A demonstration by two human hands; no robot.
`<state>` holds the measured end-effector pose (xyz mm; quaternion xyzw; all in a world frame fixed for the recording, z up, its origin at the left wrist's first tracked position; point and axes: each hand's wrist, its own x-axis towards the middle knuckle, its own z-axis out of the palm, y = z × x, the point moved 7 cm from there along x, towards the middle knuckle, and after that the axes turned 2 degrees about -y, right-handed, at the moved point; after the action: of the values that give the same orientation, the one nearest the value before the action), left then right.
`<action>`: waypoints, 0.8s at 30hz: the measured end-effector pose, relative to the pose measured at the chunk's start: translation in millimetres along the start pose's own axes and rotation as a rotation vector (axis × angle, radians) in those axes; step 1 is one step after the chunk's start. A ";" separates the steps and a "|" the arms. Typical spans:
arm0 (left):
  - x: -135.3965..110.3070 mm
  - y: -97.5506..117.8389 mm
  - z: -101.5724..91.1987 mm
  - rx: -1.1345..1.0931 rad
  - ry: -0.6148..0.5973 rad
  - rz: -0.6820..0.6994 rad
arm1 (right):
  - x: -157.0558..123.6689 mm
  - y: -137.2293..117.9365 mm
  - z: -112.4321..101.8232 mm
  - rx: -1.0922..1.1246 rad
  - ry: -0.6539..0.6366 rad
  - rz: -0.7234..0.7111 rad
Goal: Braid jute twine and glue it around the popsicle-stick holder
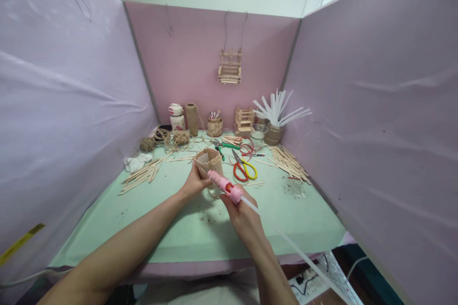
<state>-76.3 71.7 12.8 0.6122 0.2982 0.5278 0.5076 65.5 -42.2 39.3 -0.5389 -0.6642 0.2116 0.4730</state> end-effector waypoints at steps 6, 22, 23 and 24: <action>0.3 -0.4 0.0 -0.001 0.006 -0.002 | -0.1 1.4 -1.6 -0.028 0.017 0.014; 1.1 -5.4 -1.1 -0.028 0.001 -0.025 | -1.9 4.4 -2.5 -0.032 0.024 0.016; 1.1 -5.3 -1.3 -0.024 0.002 -0.023 | -1.9 4.5 -2.6 -0.036 0.024 0.018; 1.1 -5.1 -1.4 -0.020 0.001 -0.021 | -1.8 4.4 -2.7 -0.037 0.024 0.016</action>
<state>-76.5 74.7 8.3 0.6035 0.2997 0.5258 0.5191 70.1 -43.1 36.4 -0.5555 -0.6579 0.1965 0.4690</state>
